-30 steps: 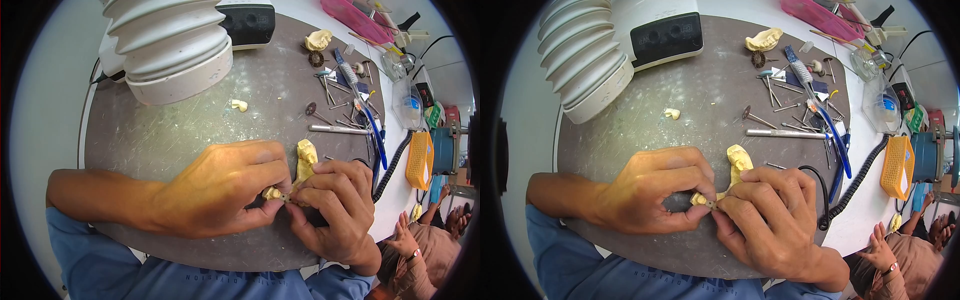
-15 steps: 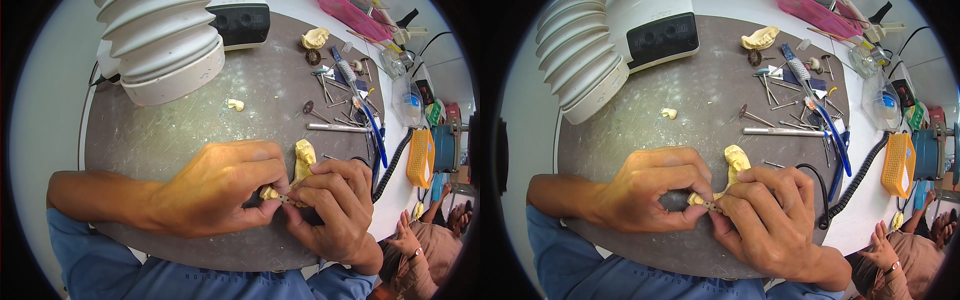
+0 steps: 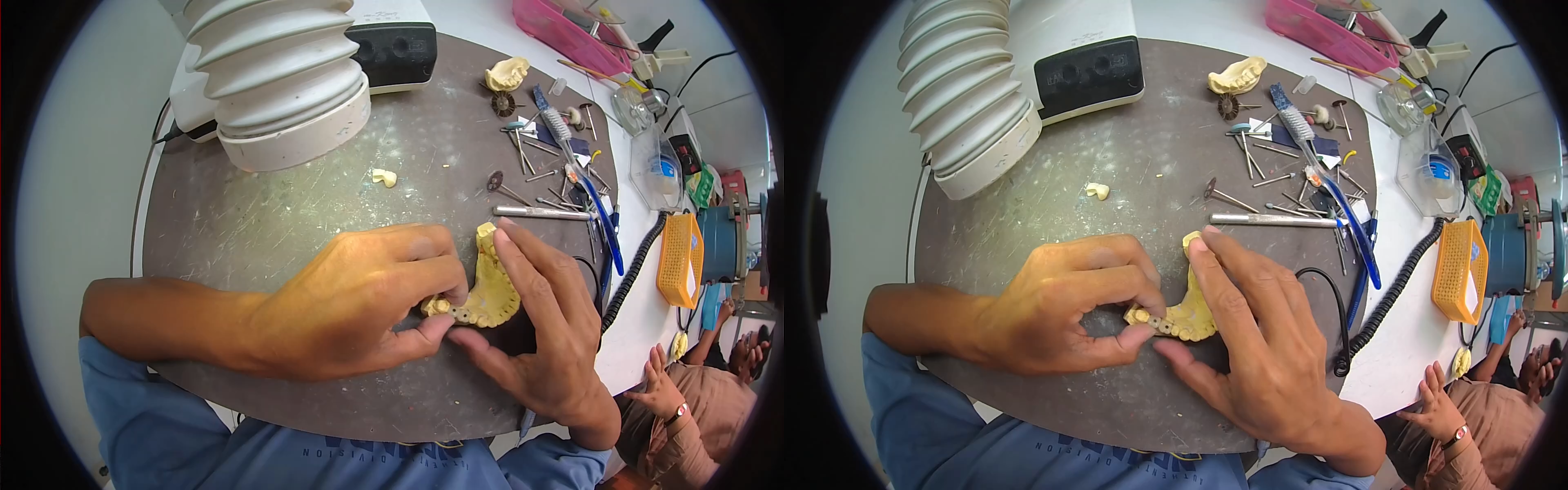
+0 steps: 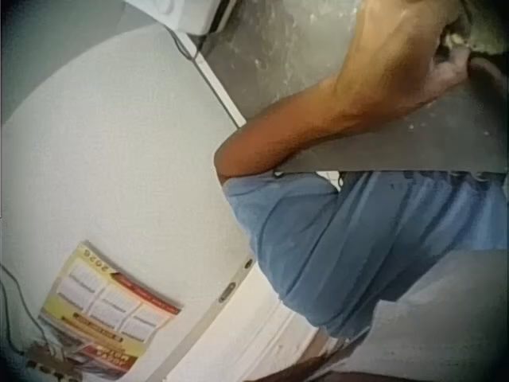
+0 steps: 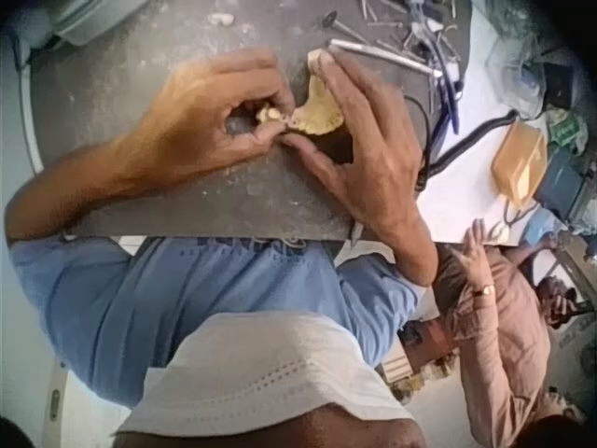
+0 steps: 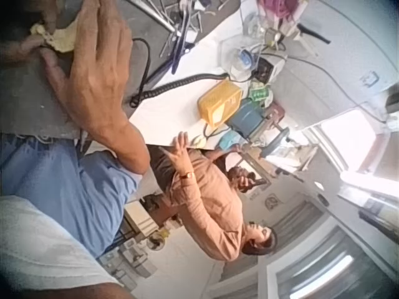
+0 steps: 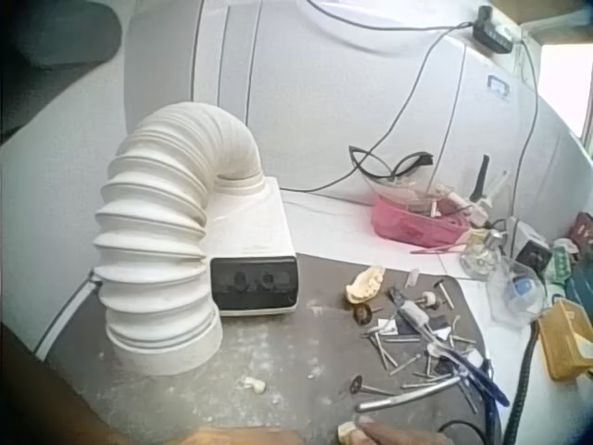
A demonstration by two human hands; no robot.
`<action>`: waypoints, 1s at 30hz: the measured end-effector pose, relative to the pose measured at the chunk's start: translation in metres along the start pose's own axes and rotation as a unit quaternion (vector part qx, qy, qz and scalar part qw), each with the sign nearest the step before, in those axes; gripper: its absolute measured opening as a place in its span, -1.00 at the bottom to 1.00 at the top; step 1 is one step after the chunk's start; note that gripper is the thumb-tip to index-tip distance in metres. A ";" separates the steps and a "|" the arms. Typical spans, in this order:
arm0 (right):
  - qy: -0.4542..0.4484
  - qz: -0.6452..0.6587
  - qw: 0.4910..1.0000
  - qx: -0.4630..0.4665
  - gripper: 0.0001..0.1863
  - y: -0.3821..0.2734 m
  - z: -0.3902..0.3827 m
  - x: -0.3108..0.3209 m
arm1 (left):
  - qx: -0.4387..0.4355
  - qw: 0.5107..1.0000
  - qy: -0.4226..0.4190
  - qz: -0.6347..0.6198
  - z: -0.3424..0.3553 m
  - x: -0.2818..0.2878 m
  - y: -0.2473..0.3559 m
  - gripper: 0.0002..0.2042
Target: Adjusting and fitting a dental bridge onto a gypsum model using a handpiece and explorer.
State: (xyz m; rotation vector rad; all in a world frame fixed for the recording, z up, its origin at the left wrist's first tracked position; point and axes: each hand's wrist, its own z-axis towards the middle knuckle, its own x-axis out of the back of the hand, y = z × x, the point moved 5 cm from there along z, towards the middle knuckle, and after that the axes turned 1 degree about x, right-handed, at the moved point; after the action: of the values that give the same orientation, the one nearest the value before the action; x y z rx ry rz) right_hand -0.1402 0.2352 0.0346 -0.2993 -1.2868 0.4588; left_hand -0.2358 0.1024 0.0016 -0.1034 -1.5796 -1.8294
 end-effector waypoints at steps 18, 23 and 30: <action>-0.013 -0.003 1.000 0.015 -0.23 0.001 0.000 -0.003 | 0.032 0.998 -0.013 -0.045 -0.001 0.001 -0.004 -0.88; -0.003 -0.011 1.000 0.006 -0.21 0.005 -0.001 -0.002 | -0.006 0.999 -0.026 -0.033 0.002 0.001 -0.005 -0.89; 0.019 -0.028 0.999 0.018 -0.23 0.006 -0.004 -0.001 | -0.028 1.000 -0.012 -0.002 0.003 0.003 0.002 -0.88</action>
State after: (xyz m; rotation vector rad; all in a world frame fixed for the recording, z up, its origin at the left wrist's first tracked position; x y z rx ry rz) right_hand -0.1372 0.2400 0.0296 -0.2404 -1.2454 0.4274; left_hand -0.2385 0.1038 0.0054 -0.1474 -1.5450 -1.8835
